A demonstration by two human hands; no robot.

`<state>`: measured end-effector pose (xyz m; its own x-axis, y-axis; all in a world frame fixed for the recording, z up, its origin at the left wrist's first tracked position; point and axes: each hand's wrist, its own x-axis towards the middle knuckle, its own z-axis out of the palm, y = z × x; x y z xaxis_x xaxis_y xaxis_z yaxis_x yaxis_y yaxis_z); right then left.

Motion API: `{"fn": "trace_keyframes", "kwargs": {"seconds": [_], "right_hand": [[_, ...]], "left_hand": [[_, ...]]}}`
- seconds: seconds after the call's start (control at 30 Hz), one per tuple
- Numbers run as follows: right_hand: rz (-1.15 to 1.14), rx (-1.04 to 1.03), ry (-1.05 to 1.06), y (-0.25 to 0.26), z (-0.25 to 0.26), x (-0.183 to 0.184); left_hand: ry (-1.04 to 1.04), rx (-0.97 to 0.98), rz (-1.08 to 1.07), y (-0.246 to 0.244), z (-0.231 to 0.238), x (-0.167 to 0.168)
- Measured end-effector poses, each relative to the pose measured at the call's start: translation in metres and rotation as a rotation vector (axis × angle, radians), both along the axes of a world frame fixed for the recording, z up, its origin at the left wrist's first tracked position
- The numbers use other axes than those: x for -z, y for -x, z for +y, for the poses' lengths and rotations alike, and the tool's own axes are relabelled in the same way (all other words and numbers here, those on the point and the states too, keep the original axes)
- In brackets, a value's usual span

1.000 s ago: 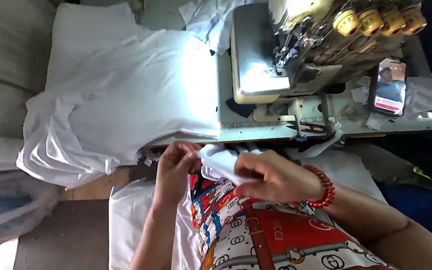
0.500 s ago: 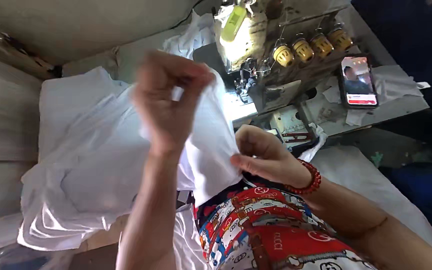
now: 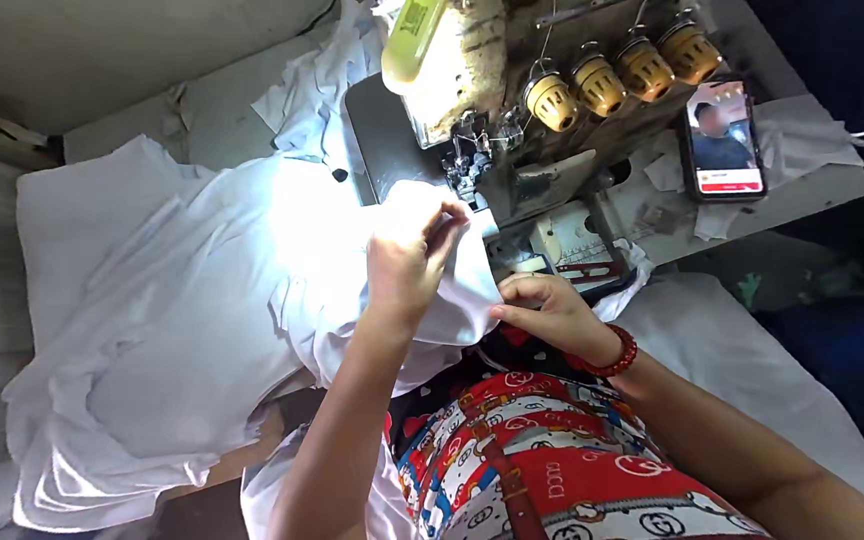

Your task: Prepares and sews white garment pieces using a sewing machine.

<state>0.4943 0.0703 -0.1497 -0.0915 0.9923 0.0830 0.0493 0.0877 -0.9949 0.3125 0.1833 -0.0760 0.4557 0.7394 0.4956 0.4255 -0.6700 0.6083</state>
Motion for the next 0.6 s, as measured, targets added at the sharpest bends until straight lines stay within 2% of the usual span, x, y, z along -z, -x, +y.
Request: {"fn": "trace_keyframes", "kwargs": {"seconds": [0.13,0.23,0.3,0.43,0.6], "right_hand": [[0.112,-0.098,0.089,0.001,-0.012,-0.007],[0.325,-0.178,0.244,0.006,-0.014,-0.023],[0.373,-0.118,0.271,0.006,-0.005,-0.030],[0.312,0.041,0.202,-0.002,0.019,-0.038],[0.258,0.009,0.194,0.003,0.012,-0.033]], "left_hand": [[-0.051,-0.007,0.322,0.008,-0.026,-0.005],[-0.022,-0.100,0.484,0.004,-0.040,-0.005],[0.012,-0.144,0.560,-0.003,-0.032,-0.005],[0.127,-0.173,0.543,-0.017,0.001,-0.009],[0.127,-0.134,0.535,-0.011,0.018,-0.008]]}}
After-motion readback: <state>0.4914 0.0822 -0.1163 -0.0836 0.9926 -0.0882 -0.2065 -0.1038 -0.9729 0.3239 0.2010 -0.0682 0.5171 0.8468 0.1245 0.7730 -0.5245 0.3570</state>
